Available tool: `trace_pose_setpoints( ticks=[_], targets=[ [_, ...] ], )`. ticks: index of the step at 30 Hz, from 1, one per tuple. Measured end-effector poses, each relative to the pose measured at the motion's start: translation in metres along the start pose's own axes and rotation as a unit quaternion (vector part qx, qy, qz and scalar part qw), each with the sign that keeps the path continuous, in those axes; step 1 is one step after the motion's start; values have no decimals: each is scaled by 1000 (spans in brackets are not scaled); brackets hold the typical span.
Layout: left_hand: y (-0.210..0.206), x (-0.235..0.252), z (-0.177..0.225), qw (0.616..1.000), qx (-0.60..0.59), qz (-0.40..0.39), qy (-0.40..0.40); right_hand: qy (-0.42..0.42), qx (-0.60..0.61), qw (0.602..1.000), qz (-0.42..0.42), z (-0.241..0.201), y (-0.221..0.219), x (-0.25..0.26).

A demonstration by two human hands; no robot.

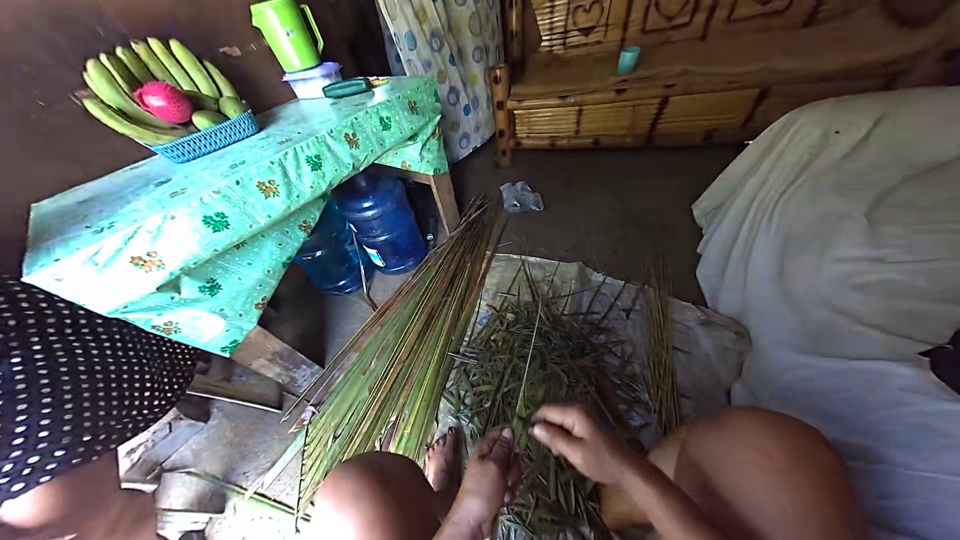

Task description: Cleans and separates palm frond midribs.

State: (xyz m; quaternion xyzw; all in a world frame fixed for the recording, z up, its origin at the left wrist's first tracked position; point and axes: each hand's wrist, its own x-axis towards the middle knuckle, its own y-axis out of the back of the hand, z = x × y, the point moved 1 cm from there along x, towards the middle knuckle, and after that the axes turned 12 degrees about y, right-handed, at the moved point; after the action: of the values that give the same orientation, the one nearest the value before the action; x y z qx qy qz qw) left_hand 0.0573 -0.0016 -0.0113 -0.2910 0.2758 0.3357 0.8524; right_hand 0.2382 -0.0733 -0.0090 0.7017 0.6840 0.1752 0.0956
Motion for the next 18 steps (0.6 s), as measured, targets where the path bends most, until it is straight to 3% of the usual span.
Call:
trace_pose_setpoints(
  ticks=[2,5,9,13,16,18],
  targets=[
    [0,0,4,1000,-3,9,-6,79,-43,996,-27,-3,-17,-5],
    [-2,-2,5,1000,-11,4,-5,125,-131,983,22,7,-21,0],
    [-4,-3,-3,1000,-5,-20,8,-4,-148,984,97,23,5,16],
    [-3,-4,-5,999,2,-30,12,-91,-9,979,180,32,23,23],
    [-3,-4,-2,999,7,-24,21,-127,167,974,84,10,12,14],
    [-2,-2,-2,999,32,-31,9,-126,214,968,32,4,1,11]
  ],
)
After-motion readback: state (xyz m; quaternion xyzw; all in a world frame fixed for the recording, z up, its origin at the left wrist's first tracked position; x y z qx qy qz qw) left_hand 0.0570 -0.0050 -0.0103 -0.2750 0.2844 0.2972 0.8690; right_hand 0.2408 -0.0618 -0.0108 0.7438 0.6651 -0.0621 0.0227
